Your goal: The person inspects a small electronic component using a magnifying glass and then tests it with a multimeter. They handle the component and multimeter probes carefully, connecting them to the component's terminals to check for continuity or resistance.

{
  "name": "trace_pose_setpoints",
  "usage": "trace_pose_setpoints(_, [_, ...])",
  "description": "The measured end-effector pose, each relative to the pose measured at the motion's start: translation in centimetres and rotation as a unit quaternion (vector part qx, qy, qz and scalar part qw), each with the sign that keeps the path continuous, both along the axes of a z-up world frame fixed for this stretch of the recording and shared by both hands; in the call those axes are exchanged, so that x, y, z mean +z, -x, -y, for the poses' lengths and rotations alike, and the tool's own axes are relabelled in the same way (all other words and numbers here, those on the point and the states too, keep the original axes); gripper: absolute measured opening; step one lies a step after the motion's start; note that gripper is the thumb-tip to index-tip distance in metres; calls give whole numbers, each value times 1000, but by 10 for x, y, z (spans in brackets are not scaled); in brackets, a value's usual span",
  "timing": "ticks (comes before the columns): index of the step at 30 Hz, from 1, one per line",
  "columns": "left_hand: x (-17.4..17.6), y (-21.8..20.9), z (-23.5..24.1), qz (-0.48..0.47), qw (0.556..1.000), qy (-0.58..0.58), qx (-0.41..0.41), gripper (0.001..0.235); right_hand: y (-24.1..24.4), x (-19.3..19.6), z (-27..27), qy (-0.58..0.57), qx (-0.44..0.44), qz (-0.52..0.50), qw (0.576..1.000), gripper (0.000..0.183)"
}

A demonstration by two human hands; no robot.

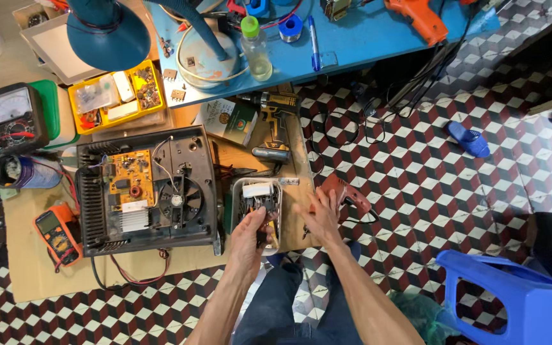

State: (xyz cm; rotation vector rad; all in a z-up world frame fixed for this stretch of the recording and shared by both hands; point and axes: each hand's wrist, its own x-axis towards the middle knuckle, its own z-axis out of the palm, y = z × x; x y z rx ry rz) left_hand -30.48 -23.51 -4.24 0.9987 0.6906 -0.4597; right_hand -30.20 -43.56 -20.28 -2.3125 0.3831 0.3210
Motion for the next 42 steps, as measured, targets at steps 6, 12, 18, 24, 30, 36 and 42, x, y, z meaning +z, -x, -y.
trace_pose_setpoints(6, [-10,27,20,-35,999,-5,25,25,19,-18,-3,-12,-81,74,994,65])
trace_pose_setpoints(12, [-20,47,32,-85,996,-21,20,25,15,-28,-11,7,-223,96,970,87])
trace_pose_setpoints(18, [-34,62,21,-120,993,-13,-1,26,10,-24,0,-116,-286,-31,951,87])
trace_pose_setpoints(24, [-40,74,19,-129,991,14,-8,21,25,-39,4,-207,-266,-115,934,33])
trace_pose_setpoints(30, [-38,87,24,-131,990,14,-55,23,88,-28,76,-201,-258,-62,943,32])
trace_pose_setpoints(36, [-39,86,55,-92,995,3,-44,26,142,-21,144,-338,-284,-97,892,56])
trace_pose_setpoints(42, [-48,70,120,-5,1000,25,-1,34,120,-14,226,-360,-232,-128,894,54])
